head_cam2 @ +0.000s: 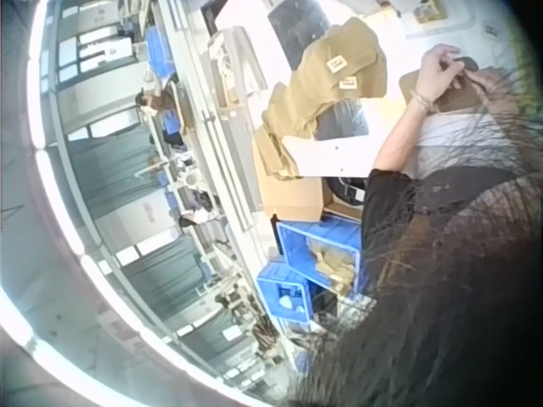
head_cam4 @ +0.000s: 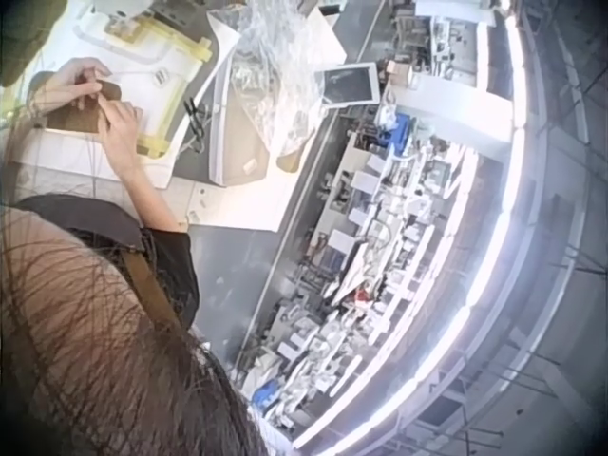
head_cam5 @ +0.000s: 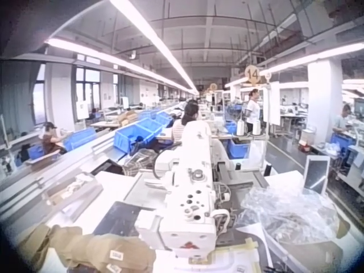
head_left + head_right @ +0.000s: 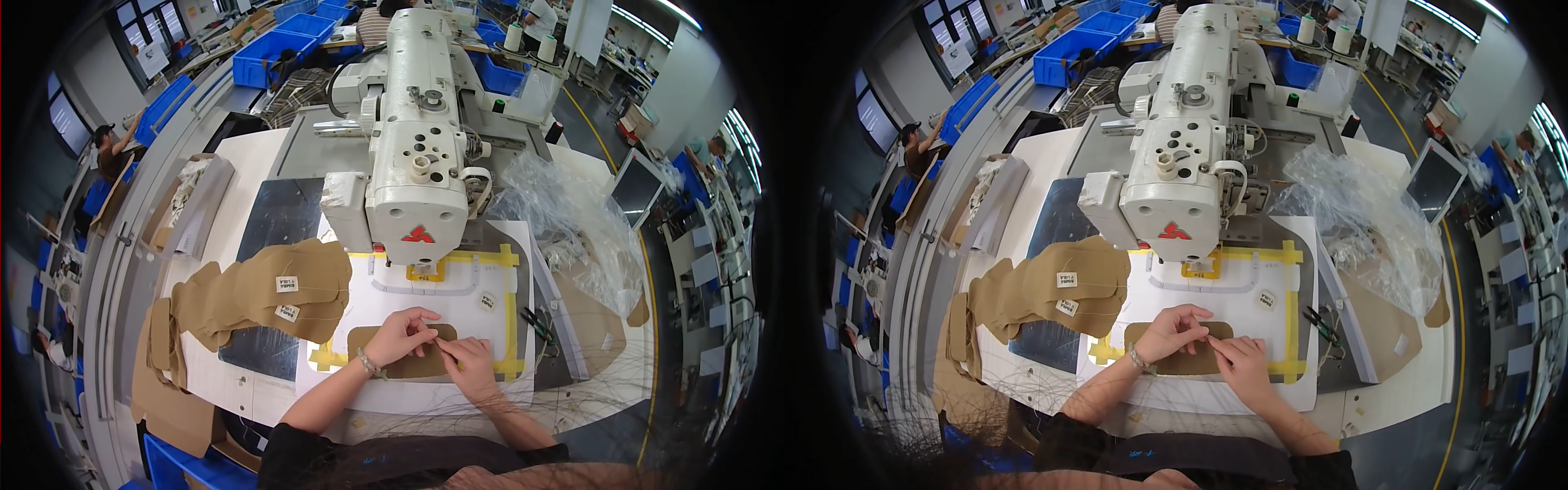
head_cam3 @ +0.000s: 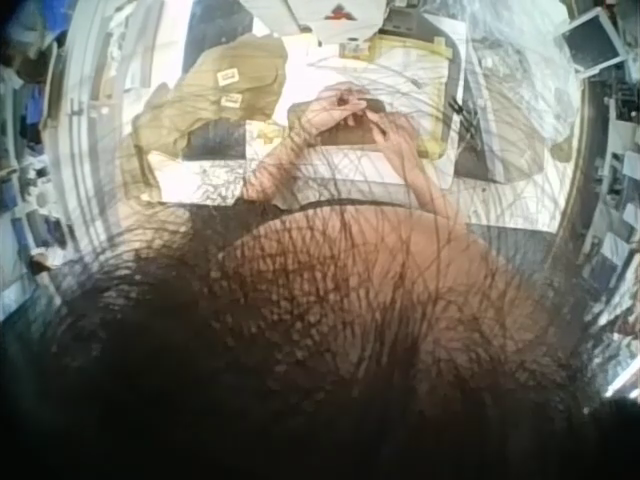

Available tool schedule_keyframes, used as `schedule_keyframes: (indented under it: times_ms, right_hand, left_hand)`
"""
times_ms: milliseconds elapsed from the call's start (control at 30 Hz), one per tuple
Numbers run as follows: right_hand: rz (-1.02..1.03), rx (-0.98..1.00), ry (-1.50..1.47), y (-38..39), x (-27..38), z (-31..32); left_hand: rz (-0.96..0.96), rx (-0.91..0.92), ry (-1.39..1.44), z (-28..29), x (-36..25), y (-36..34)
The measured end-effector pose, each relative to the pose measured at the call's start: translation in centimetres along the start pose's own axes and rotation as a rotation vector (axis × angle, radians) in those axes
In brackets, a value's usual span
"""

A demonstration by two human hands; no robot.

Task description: Using an industrial programmable sewing machine to sew patterns onto leather components.

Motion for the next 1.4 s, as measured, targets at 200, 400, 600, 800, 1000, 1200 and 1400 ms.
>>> schedule_keyframes:
  times_ms: [200,400,600,800,1000,1200,1400]
  right_hand:
    - [-0.031,-0.015,-0.045,0.2,-0.1,0.1]
    - [-0.05,-0.16,0.064,-0.3,1.1,1.3]
    - [0.097,-0.041,0.151,-0.1,0.7,0.4]
    - [-0.438,-0.124,-0.446,-0.2,-4.4,1.0]
    - [-0.527,-0.068,-0.531,0.2,-7.3,0.6]
    - [-0.443,0.089,-0.339,-1.4,-5.1,1.0]
    - [-0.194,0.122,-0.19,-5.3,-4.5,2.2]
  left_hand:
    - [0.043,0.035,0.035,0.0,0.4,0.2]
    - [0.02,0.042,0.056,-0.1,0.8,0.3]
    - [-0.396,0.036,-0.473,-0.4,-3.3,1.0]
    - [-0.218,0.193,-0.841,3.4,-2.4,1.4]
    - [-0.021,0.099,-0.55,6.4,-1.9,4.6]
    - [-0.213,-0.147,-0.624,7.5,-2.4,5.5]
    - [-0.285,-0.248,-0.545,8.3,-3.1,3.5]
Point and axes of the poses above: each hand's wrist, its own y-axis away from the middle knuckle, its own z-axis out of the back of the hand, x = y × z, the point moved 7 cm from there along -y, towards the middle knuckle, and after that the axes turned 5 degrees about -x, right-handed, at the moved point
